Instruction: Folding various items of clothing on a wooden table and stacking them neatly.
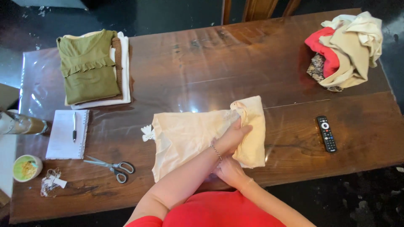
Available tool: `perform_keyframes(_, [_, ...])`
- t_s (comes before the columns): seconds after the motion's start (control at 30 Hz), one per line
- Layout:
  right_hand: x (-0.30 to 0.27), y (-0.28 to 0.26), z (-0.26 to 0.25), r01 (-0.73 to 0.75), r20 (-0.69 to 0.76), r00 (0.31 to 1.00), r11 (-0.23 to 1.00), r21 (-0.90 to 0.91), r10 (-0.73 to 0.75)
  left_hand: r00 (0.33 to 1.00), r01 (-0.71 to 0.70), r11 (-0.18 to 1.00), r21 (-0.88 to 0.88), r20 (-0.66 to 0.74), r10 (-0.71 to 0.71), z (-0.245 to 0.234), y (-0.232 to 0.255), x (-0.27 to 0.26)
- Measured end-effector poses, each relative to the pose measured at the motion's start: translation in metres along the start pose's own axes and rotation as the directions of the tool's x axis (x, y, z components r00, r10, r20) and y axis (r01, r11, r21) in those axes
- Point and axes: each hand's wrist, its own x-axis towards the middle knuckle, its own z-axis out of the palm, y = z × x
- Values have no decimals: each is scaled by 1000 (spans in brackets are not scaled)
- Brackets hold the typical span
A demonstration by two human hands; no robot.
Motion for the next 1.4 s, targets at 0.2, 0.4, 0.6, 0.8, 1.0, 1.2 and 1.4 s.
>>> perform_keyframes(0.2, [26, -11, 67, -30, 43, 999, 995, -95, 34, 980, -141, 972, -188, -166, 110, -107, 31, -101])
perform_keyframes(0.4, [36, -13, 103, -59, 65, 995, 970, -237, 77, 881, 16, 980, -197, -461, -107, -280, -51, -120])
perform_keyframes(0.6, [35, -2, 102, -116, 29, 990, 913, -392, 138, 914, -38, 991, -131, -406, -19, -323, -72, -74])
perform_keyframes(0.8, [33, 16, 96, -180, -27, 981, 836, -518, 195, 873, 99, 962, 254, -487, 38, -250, 19, -160])
perform_keyframes(1.0, [12, 41, 97, -265, -85, 959, 740, -618, 272, 853, -56, 934, 352, -469, 227, -299, -55, -129])
perform_keyframes(1.2, [-26, 13, 87, -293, -192, 955, 812, -505, 225, 860, 228, 861, 454, -509, 41, -298, -39, -142])
perform_keyframes(1.4, [-69, 39, 84, -82, -181, 982, 751, -655, -52, 867, 113, 798, 592, -451, 212, -310, -69, -140])
